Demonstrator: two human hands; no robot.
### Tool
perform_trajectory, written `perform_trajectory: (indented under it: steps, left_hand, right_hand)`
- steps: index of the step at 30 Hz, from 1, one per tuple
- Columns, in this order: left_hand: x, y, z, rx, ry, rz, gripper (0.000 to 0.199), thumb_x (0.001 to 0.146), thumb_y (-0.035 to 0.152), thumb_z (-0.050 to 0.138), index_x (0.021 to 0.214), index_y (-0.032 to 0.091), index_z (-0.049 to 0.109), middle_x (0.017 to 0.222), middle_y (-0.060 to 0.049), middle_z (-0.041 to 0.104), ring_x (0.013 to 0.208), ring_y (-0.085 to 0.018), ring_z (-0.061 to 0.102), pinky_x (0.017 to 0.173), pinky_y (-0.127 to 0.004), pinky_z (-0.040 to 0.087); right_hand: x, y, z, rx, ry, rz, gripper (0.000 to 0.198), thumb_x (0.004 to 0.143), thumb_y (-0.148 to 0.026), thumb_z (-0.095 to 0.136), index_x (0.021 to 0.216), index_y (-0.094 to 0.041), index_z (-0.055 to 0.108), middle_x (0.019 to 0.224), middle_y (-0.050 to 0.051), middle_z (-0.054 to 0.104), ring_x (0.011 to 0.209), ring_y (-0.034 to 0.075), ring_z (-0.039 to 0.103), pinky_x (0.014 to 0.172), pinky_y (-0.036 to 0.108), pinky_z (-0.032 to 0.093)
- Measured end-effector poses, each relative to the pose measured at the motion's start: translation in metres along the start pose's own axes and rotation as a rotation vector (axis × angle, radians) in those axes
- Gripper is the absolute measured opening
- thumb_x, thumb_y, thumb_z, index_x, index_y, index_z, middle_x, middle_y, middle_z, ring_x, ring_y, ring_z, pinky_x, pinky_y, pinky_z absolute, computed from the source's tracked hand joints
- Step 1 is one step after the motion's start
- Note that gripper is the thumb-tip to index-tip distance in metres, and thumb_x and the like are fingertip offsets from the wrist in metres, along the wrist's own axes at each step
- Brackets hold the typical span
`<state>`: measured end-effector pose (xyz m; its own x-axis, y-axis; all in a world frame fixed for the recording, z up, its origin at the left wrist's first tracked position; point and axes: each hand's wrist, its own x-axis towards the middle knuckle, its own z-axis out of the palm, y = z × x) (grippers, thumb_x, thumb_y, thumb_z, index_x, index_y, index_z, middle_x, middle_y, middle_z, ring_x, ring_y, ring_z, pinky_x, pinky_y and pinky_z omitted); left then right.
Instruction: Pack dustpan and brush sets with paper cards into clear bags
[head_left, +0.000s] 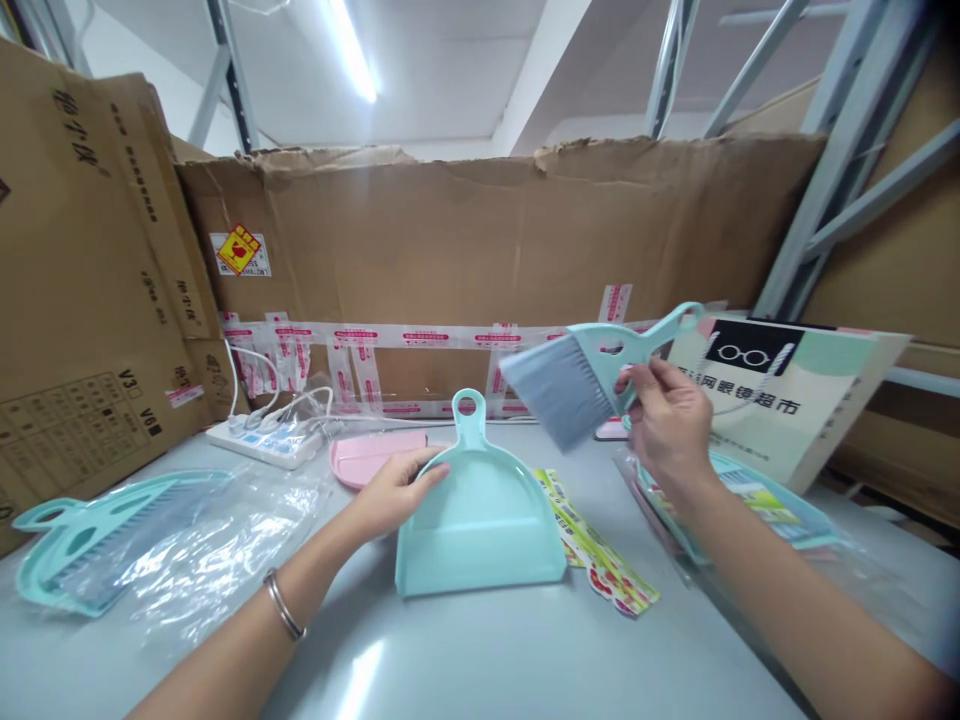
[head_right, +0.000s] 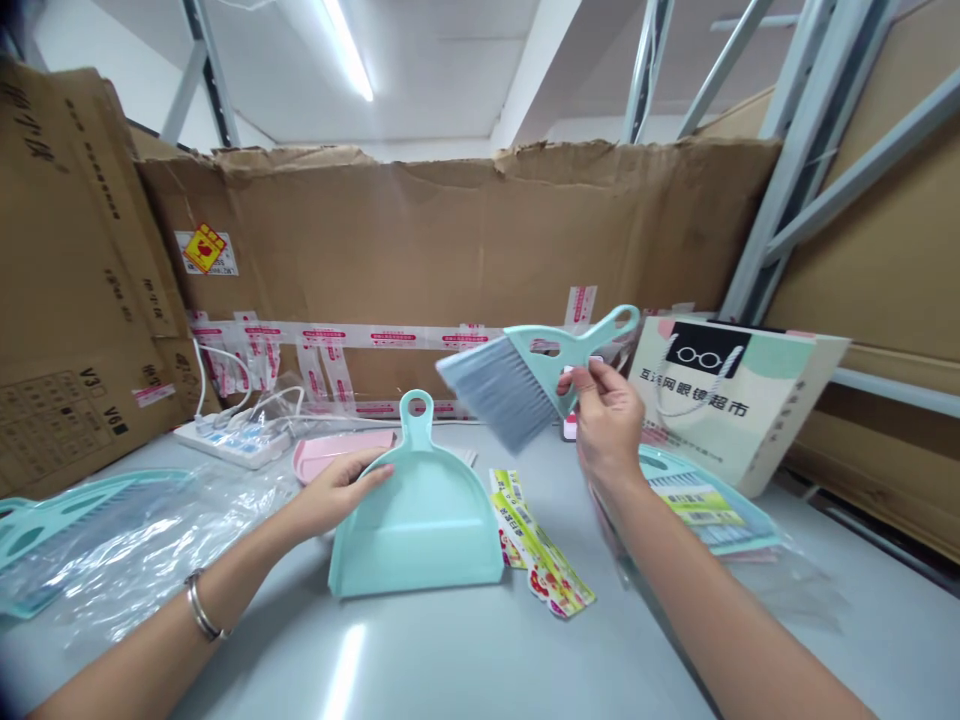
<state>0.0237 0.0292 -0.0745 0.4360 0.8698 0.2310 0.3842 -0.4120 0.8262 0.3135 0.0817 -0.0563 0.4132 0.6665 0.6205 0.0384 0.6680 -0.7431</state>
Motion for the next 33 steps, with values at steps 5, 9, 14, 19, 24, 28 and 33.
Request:
perform_trajectory:
  steps: [5,9,14,19,24,28,33]
  left_hand:
    - [0.005,-0.009,0.006,0.026,0.031,-0.017,0.041,0.085,0.045,0.040,0.105,0.017,0.062,0.095,-0.005,0.065,0.091,-0.022,0.054,0.079,-0.032,0.042]
    - [0.007,-0.011,0.011,-0.068,0.015,-0.054,0.046,0.084,0.049,0.038,0.101,0.014,0.062,0.090,-0.005,0.064,0.080,-0.019,0.055,0.073,-0.028,0.042]
    - [0.007,-0.013,0.014,-0.179,-0.003,-0.088,0.053,0.082,0.056,0.038,0.104,0.014,0.061,0.087,-0.005,0.065,0.078,-0.019,0.056,0.070,-0.028,0.044]
    - [0.006,-0.010,0.015,-0.169,-0.031,0.019,0.051,0.078,0.053,0.048,0.111,0.017,0.059,0.101,-0.006,0.064,0.092,-0.022,0.056,0.083,-0.032,0.042]
    - [0.004,0.002,0.018,0.024,0.017,0.011,0.040,0.076,0.039,0.057,0.108,0.016,0.059,0.098,-0.005,0.064,0.089,-0.021,0.056,0.079,-0.031,0.042]
    - [0.002,0.003,0.021,0.083,0.037,0.024,0.037,0.081,0.040,0.049,0.104,0.015,0.060,0.087,-0.003,0.064,0.080,-0.018,0.055,0.071,-0.027,0.042]
    - [0.001,0.000,0.022,0.150,0.051,0.014,0.036,0.083,0.044,0.043,0.094,0.015,0.062,0.082,-0.002,0.062,0.074,-0.017,0.053,0.066,-0.025,0.040]
  right_hand:
    - [-0.039,-0.023,0.018,0.037,-0.320,0.147,0.023,0.066,-0.040,0.064,0.082,-0.023,0.061,0.057,-0.003,0.055,0.050,0.012,0.050,0.051,0.027,0.042]
    - [-0.086,-0.031,0.039,-0.131,-0.529,0.163,0.021,0.076,-0.037,0.054,0.085,-0.021,0.063,0.060,0.000,0.059,0.057,0.014,0.054,0.055,0.028,0.045]
    - [-0.106,-0.022,0.046,-0.307,-0.591,-0.053,0.017,0.082,-0.031,0.049,0.092,-0.023,0.061,0.087,0.004,0.063,0.083,0.019,0.057,0.075,0.033,0.045]
    - [-0.098,-0.014,0.042,-0.426,-0.522,-0.150,0.015,0.084,-0.028,0.047,0.091,-0.024,0.059,0.083,0.004,0.061,0.084,0.021,0.052,0.077,0.036,0.041]
    - [-0.099,-0.011,0.043,-0.461,-0.542,-0.173,0.011,0.085,-0.025,0.045,0.086,-0.023,0.056,0.084,0.004,0.056,0.085,0.021,0.049,0.077,0.036,0.040]
    - [-0.100,-0.007,0.043,-0.464,-0.519,-0.182,0.010,0.085,-0.023,0.043,0.084,-0.022,0.052,0.086,0.005,0.048,0.082,0.019,0.049,0.074,0.035,0.042]
    - [-0.092,-0.002,0.040,-0.492,-0.522,-0.078,0.020,0.080,-0.030,0.051,0.098,-0.021,0.051,0.096,0.007,0.050,0.093,0.021,0.048,0.083,0.038,0.040]
